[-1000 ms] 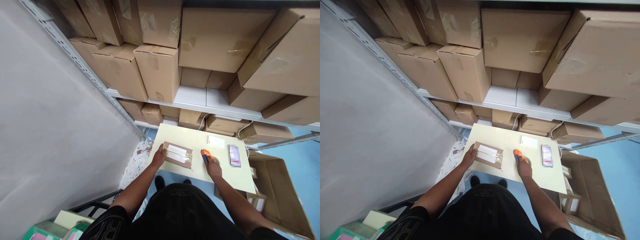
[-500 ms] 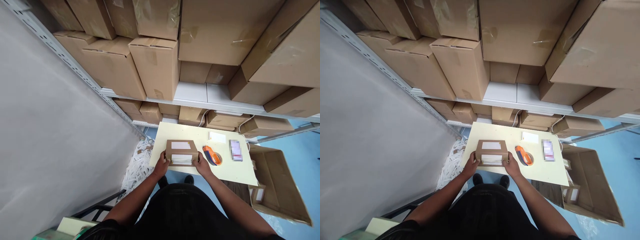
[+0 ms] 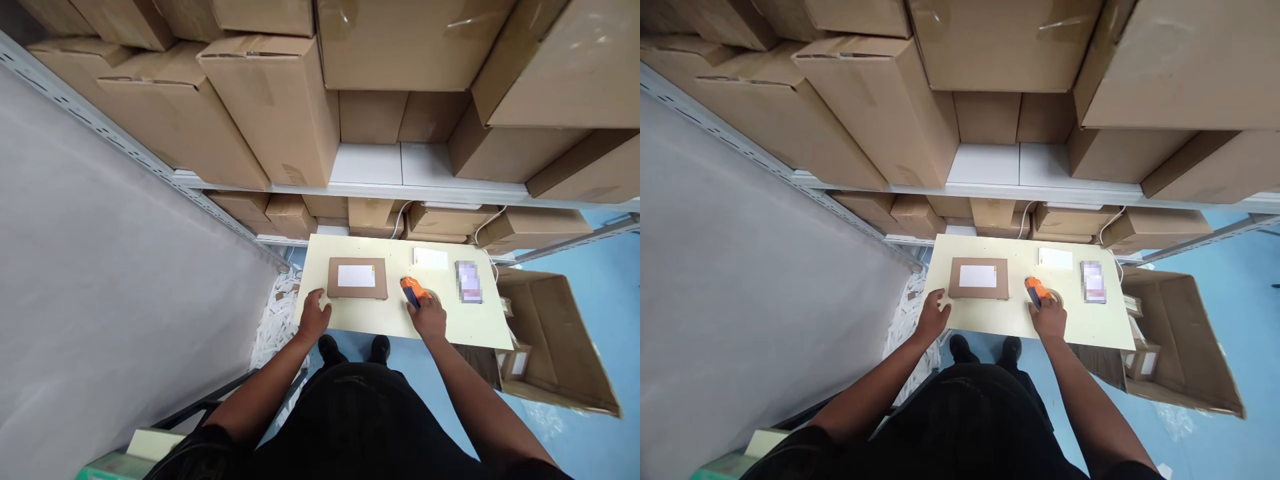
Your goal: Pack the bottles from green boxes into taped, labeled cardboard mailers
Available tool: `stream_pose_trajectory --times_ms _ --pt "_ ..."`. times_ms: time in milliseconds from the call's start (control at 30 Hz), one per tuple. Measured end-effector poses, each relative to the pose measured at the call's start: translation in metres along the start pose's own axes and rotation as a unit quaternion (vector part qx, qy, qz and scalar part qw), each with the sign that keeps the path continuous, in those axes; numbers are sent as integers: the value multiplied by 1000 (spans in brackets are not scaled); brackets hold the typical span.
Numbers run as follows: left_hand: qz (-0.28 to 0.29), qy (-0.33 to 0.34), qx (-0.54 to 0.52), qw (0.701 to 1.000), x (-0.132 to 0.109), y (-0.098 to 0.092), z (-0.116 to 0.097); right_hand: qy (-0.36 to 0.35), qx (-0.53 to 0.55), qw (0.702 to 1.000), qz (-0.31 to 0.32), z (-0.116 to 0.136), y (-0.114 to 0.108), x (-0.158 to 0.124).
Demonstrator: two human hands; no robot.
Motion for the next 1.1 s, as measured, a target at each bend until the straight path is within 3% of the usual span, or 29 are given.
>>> stream_pose_trajectory --times_ms 67,133,233,300,367,500,600,733,800,933,1100 --pt "23 47 1 999 -17 -8 -18 12 -30 999 22 -10 10 2" --pt "88 94 -9 992 -33 -8 -42 13 -32 999 25 -15 16 5" --pt "172 135 -23 975 -40 9 -85 7 46 999 17 -20 9 2" --pt "186 128 -29 974 -30 29 -114 10 154 988 26 -25 -4 -7" --pt "199 83 -44 975 -14 53 -140 17 269 962 49 -30 -21 -19" --pt "325 -74 -103 937 2 94 -174 16 398 911 109 -34 -50 -42" --pt "358 -154 -119 913 -6 108 -182 51 446 882 146 -34 -59 -49" --pt "351 -177 -109 913 -20 116 -185 140 476 857 140 -34 -54 -42" --pt "340 -139 -68 927 -18 121 -189 167 445 873 107 -33 -49 -33" --pt "307 28 80 948 8 135 -209 203 390 895 81 -31 -40 -14" --pt "273 191 298 895 60 161 -232 309 387 862 109 -50 -30 -24"
Point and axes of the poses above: each hand's wrist, its own x-axis towards the middle knuckle, its own y-axis out of the palm, z = x × y, the point moved 2 cm from there along x, towards the middle knuckle, and after that the axes turned 15 degrees about -z, right-handed, at the moved point
